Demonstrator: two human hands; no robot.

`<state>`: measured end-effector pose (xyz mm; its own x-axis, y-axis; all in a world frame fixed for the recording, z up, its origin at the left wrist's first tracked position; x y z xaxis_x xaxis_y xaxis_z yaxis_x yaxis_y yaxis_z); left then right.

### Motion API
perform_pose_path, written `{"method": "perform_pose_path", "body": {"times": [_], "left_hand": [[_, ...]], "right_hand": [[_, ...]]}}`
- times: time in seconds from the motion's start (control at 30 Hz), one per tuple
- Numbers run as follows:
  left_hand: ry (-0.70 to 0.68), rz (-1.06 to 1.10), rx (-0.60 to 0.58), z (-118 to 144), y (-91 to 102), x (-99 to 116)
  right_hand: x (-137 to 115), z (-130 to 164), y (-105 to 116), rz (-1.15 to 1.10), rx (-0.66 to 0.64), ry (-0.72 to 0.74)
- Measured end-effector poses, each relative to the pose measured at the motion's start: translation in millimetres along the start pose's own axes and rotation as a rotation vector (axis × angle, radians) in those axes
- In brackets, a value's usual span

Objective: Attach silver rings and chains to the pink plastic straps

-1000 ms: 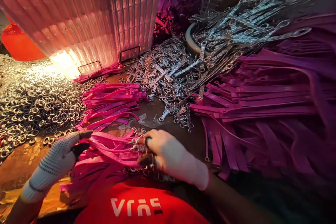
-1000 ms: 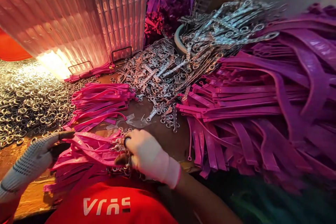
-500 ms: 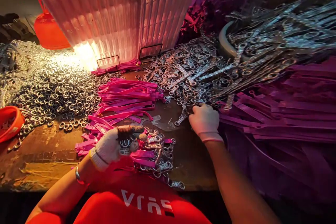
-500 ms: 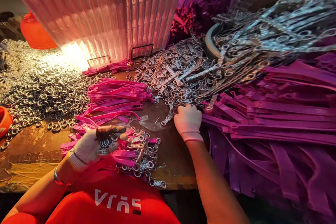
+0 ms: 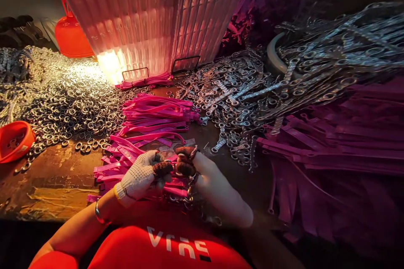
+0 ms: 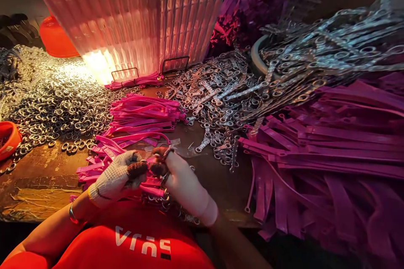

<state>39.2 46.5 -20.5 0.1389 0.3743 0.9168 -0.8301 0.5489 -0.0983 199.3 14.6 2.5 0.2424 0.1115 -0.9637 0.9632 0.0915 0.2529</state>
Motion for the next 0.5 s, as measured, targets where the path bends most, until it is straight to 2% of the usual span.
{"method": "perform_pose_path", "body": {"times": [0.07,0.13,0.23,0.37,0.43,0.5], "left_hand": [[-0.023,0.014,-0.031,2,-1.9,0],[-0.031,0.015,-0.061,4,-3.4,-1],[0.001,-0.018,-0.03,5,-4.0,-5],[0.028,-0.042,-0.024,4,-11.7,-2],[-0.004,-0.058,-0.028,-1,-15.4,7],[-0.036,-0.135,-0.053,-13,-16.0,18]], "right_hand": [[-5,2,-12,0.021,-0.08,0.054],[-4,6,-18,0.12,-0.092,0.068],[-1,13,-23,0.389,-0.014,0.077],[-5,24,-28,0.74,0.105,0.194],[0,26,-25,0.69,0.127,0.131],[10,26,-19,0.474,0.134,0.018]]}}
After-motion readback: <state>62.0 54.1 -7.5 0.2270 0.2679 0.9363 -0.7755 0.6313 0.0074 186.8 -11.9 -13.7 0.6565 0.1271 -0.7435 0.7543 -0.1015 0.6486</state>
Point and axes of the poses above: each hand's wrist, its own z-axis away from the middle knuckle, its own y-axis out of the back of the hand, x = y × z, the point moved 4 cm from there along -z, towards the middle knuckle, and after that the axes turned 9 degrees about -z, right-handed, at the moved point
